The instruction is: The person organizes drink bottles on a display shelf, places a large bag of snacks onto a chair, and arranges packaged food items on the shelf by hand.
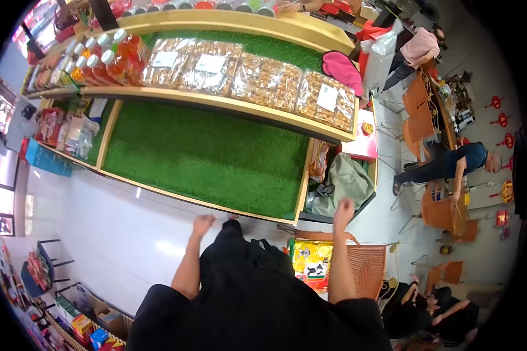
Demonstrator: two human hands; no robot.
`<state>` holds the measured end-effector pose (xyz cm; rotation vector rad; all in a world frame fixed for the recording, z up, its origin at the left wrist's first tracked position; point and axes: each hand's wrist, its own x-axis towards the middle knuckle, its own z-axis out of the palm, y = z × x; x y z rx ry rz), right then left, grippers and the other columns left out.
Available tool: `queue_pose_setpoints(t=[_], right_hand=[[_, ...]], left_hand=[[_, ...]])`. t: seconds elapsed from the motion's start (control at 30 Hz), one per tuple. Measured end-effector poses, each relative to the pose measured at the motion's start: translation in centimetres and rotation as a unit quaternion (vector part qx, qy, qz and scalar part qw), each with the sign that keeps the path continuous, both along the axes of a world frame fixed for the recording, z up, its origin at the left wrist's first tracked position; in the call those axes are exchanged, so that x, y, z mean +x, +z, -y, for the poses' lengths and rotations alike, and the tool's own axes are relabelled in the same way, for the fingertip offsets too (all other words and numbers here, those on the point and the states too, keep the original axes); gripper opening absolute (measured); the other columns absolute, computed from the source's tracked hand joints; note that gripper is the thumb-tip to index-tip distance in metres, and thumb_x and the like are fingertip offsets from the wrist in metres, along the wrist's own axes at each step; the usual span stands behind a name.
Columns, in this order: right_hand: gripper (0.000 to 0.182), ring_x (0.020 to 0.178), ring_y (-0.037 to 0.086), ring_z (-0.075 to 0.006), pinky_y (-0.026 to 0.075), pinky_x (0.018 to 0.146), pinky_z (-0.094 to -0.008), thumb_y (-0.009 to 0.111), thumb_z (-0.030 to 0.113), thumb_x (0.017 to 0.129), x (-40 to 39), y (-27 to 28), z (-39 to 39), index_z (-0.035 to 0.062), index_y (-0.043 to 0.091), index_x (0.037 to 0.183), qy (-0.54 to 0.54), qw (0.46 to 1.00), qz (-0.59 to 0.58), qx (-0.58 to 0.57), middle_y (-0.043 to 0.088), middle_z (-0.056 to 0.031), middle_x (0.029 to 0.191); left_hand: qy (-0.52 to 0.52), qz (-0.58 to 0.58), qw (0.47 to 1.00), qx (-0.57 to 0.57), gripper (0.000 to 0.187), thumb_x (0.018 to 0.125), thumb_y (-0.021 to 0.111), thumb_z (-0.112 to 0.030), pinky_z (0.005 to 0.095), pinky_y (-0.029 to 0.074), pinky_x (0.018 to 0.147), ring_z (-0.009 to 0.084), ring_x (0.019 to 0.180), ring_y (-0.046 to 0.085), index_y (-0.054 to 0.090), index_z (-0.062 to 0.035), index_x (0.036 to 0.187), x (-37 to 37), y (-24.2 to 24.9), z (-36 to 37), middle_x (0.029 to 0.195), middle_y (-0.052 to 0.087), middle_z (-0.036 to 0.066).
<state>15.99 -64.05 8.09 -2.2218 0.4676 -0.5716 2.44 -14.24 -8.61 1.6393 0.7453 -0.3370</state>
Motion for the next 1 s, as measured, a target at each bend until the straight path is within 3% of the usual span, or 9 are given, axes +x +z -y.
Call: queue_pose_setpoints(t=[0.07,0.13,0.2,0.3,0.43,0.5,0.57,0.7,1.0], right_hand=[[0.015,0.078,0.057,-0.0171,0.047,0.074,-0.0313,0.060,0.011,0.095,8.5,7.8,-2.7,-0.0033,0.064,0.095,0.052,0.989,0.137,-0.037,0.061,-0.0091,0.082],[0.021,0.094,0.060,-0.0224,0.048,0.084,-0.0331,0.056,0.002,0.091,14.8,14.3,-5.9,-0.0015,0.064,0.110,0.098,0.982,0.146,-0.066,0.062,-0.0115,0.098],[0.026,0.105,0.058,-0.0296,0.043,0.096,-0.0401,0.058,0.008,0.090,21.3,16.0,-7.9,0.0006,0.064,0.114,0.146,0.955,0.211,-0.147,0.062,-0.0141,0.107],[0.031,0.112,0.056,-0.0341,0.039,0.102,-0.0449,0.059,0.014,0.090,25.2,15.3,-11.8,0.0022,0.064,0.118,0.088,0.943,0.190,-0.259,0.062,-0.0168,0.115],[0.037,0.119,0.055,-0.0380,0.037,0.105,-0.0465,0.059,0.018,0.089,25.4,14.8,-12.1,0.0045,0.064,0.123,0.076,0.947,0.163,-0.268,0.062,-0.0214,0.125],[0.037,0.117,0.056,-0.0392,0.039,0.104,-0.0465,0.059,0.017,0.089,25.0,14.7,-12.0,0.0050,0.065,0.123,0.080,0.950,0.172,-0.247,0.062,-0.0217,0.124],[0.036,0.116,0.057,-0.0387,0.042,0.102,-0.0466,0.059,0.017,0.088,24.7,14.4,-11.5,0.0045,0.065,0.121,0.076,0.942,0.206,-0.254,0.063,-0.0211,0.123],[0.036,0.112,0.057,-0.0377,0.044,0.098,-0.0479,0.059,0.018,0.087,24.4,14.7,-11.3,0.0048,0.064,0.120,0.087,0.937,0.210,-0.266,0.061,-0.0210,0.119],[0.038,0.128,0.046,-0.0338,0.032,0.112,-0.0505,0.058,0.025,0.088,23.6,15.1,-10.0,0.0065,0.064,0.121,0.082,0.969,0.158,-0.169,0.052,-0.0202,0.133]], left_hand=[[-0.037,0.077,0.995,0.054,0.031,0.087,0.065,-0.030,0.0331,0.050,0.065,0.0153,0.067,0.064,0.076,-0.0007,0.087,4.2,3.3,-1.4,0.071,0.070,0.008],[-0.034,0.138,0.987,0.070,0.032,0.093,0.058,-0.027,0.0324,0.051,0.069,0.0159,0.072,0.065,0.076,-0.0002,0.097,9.7,10.6,-2.3,0.078,0.073,0.009],[-0.052,0.247,0.964,0.084,0.032,0.097,0.055,-0.025,0.0319,0.051,0.083,0.0210,0.094,0.068,0.073,0.0002,0.107,15.4,17.9,-2.7,0.100,0.073,0.014],[-0.046,0.409,0.905,0.109,0.032,0.098,0.057,-0.025,0.0368,0.050,0.091,0.0277,0.103,0.066,0.069,-0.0002,0.115,21.8,27.4,-1.9,0.112,0.068,0.017],[-0.104,0.409,0.886,0.191,0.039,0.097,0.058,-0.026,0.0393,0.044,0.101,0.0326,0.121,0.055,0.060,-0.0036,0.129,27.6,34.7,-0.7,0.129,0.059,0.018],[-0.142,0.400,0.875,0.231,0.044,0.096,0.057,-0.028,0.0413,0.040,0.106,0.0338,0.128,0.050,0.057,-0.0049,0.134,30.7,35.8,1.1,0.135,0.055,0.019],[-0.194,0.406,0.797,0.402,0.053,0.097,0.054,-0.033,0.0473,0.031,0.114,0.0366,0.138,0.038,0.047,-0.0054,0.142,34.6,35.5,4.8,0.148,0.044,0.018],[-0.227,0.408,0.758,0.456,0.062,0.100,0.044,-0.042,0.0536,0.015,0.121,0.0367,0.147,0.026,0.036,-0.0065,0.150,38.9,34.5,11.5,0.158,0.029,0.019],[-0.227,0.402,0.698,0.547,0.056,0.101,0.037,-0.038,0.0535,0.017,0.121,0.0340,0.148,0.026,0.041,-0.0099,0.149,40.1,32.6,19.2,0.157,0.033,0.018]])
